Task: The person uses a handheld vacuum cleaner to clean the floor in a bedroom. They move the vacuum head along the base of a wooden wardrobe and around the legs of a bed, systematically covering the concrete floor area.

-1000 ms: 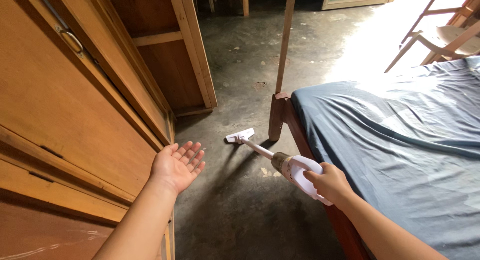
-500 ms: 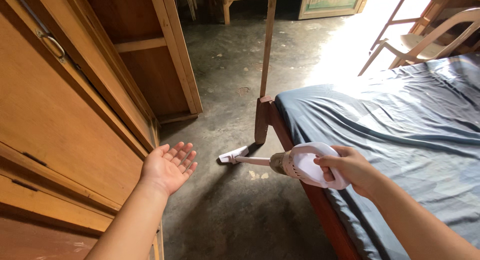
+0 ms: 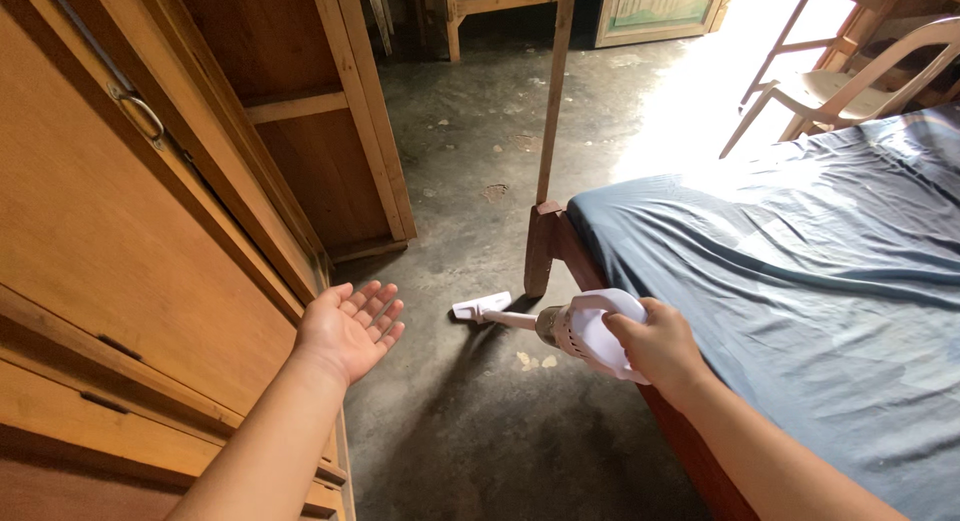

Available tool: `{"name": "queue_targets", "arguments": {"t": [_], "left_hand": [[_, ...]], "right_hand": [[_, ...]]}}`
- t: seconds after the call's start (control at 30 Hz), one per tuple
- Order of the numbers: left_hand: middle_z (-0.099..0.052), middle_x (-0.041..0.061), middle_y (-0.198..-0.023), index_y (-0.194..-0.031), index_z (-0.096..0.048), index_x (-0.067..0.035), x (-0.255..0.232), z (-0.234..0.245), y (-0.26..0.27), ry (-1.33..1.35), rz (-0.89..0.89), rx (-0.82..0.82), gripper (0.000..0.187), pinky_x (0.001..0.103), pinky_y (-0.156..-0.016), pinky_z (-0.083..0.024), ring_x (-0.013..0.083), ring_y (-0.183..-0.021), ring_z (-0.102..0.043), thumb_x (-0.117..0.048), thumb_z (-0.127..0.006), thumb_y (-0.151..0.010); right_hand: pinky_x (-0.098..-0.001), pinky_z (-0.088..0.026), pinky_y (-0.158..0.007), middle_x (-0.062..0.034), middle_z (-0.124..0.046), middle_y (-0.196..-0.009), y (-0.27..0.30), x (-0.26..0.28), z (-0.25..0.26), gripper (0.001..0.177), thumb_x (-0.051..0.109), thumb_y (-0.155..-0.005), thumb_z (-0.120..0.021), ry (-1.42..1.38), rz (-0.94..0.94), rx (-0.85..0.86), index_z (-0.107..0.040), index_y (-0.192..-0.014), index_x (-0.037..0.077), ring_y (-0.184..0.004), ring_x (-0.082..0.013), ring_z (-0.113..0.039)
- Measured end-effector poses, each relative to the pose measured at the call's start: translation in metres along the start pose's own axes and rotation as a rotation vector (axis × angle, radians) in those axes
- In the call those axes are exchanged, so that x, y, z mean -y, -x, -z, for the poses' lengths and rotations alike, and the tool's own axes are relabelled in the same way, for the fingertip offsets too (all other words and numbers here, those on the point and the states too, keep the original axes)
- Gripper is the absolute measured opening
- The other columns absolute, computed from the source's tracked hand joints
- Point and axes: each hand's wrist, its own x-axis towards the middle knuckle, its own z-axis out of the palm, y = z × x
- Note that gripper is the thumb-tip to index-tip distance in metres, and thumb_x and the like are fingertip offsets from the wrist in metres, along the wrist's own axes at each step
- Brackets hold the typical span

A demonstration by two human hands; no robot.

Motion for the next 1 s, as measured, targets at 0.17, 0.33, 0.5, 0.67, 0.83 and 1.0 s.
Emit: {"name": "queue_targets", "arguments": {"t": [0.17,0.33,0.5,0.67,0.83,1.0], "left_hand": [[-0.067,0.007,-0.13,-0.12,-0.059,-0.009,-0.017,0.002,-0.014,-0.024,-0.008,-0.004,0.035,0.047,-0.112,-0.039,0.025,-0.124,-0.059,-0.03,-0.038,-0.102],[-0.067,0.007,-0.13,-0.12,-0.06,-0.009,-0.03,0.005,-0.035,0.004,-0.013,-0.018,0.035,0.047,-0.113,-0.039,0.0254,-0.123,-0.059,-0.031,-0.04,-0.101],[-0.067,0.007,-0.131,-0.12,-0.059,-0.009,-0.04,0.001,-0.054,0.025,-0.035,-0.05,0.035,0.047,-0.113,-0.038,0.0252,-0.123,-0.059,-0.03,-0.04,-0.101],[-0.067,0.007,-0.131,-0.121,-0.06,-0.008,-0.05,-0.014,-0.067,0.042,-0.058,-0.088,0.035,0.047,-0.114,-0.039,0.0247,-0.123,-0.059,-0.031,-0.039,-0.103],[-0.068,0.007,-0.131,-0.122,-0.06,-0.009,-0.058,-0.031,-0.081,0.052,-0.075,-0.114,0.037,0.046,-0.114,-0.038,0.024,-0.124,-0.059,-0.031,-0.037,-0.103],[-0.067,0.007,-0.13,-0.123,-0.06,-0.009,-0.064,-0.038,-0.093,0.06,-0.082,-0.125,0.037,0.047,-0.115,-0.037,0.0248,-0.124,-0.058,-0.031,-0.038,-0.103]], "right_hand": [[-0.038,-0.06,-0.064,-0.0182,-0.075,-0.088,-0.009,0.004,-0.019,0.045,0.03,-0.087,-0.071,0.053,0.016,0.001,-0.069,-0.118,-0.002,-0.071,-0.0249,-0.074],[-0.0379,-0.06,-0.065,-0.0183,-0.074,-0.092,-0.032,0.009,-0.033,0.047,0.032,-0.089,-0.07,0.111,-0.022,0.021,-0.065,-0.122,0.0,-0.073,-0.0242,-0.074],[-0.039,-0.058,-0.064,-0.017,-0.075,-0.088,-0.073,0.009,-0.044,0.048,0.033,-0.086,-0.072,0.054,0.018,0.049,-0.066,-0.121,-0.001,-0.071,-0.0235,-0.071],[-0.0375,-0.057,-0.066,-0.0142,-0.074,-0.085,-0.123,0.021,-0.049,0.047,0.033,-0.089,-0.071,0.083,0.01,0.102,-0.065,-0.121,0.0,-0.07,-0.0204,-0.07],[-0.0358,-0.056,-0.066,-0.0141,-0.073,-0.086,-0.163,0.032,-0.057,0.046,0.035,-0.092,-0.07,0.094,0.011,0.171,-0.064,-0.121,0.0,-0.069,-0.0193,-0.069],[-0.0356,-0.059,-0.064,-0.0141,-0.074,-0.09,-0.193,0.05,-0.069,0.049,0.04,-0.093,-0.067,0.245,0.012,0.223,-0.061,-0.122,0.001,-0.072,-0.0196,-0.073]]}}
